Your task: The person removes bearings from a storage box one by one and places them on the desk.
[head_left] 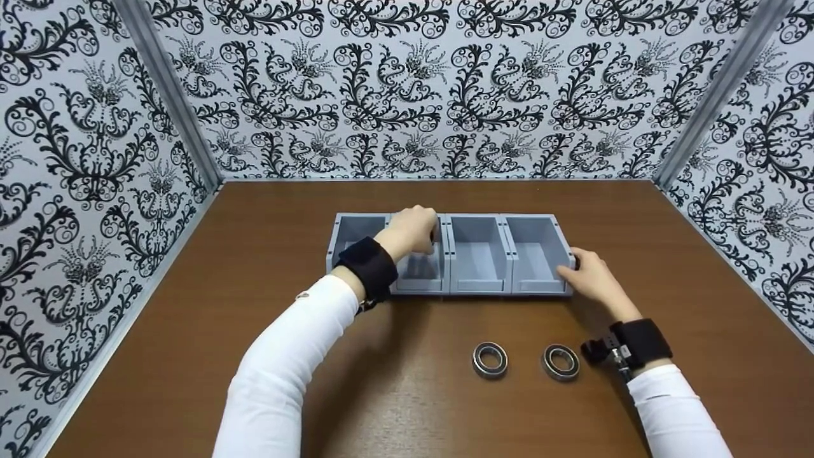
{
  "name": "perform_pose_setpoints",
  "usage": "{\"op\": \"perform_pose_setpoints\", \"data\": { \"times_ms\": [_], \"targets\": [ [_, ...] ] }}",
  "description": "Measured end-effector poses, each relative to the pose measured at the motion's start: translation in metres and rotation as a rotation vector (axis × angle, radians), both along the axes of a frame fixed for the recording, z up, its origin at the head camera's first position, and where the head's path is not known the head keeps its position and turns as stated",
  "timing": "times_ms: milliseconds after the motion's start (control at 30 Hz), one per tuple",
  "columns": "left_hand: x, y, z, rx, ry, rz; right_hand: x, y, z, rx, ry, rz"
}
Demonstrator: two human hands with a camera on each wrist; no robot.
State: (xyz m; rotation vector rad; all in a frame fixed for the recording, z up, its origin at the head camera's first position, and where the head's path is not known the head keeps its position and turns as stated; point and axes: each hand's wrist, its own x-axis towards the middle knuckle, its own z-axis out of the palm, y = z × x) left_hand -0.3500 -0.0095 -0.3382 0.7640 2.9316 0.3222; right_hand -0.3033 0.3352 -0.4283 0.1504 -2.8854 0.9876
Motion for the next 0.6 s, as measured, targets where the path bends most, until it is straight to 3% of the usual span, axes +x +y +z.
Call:
{"op": "perform_pose_setpoints", "data": {
  "times_ms": [267,600],
  "targets": [
    [0.002,0.0012,0.0067,-0.009,0.024,0.005,0.0002,0.0015,-0.0002,-0.002,0.007,-0.001],
    [0.0042,0.0004,0.0052,-0.018,0.04,0.01,0.0011,0.0008,0.0002,0.011,-0.013,-0.008]
  ]
}}
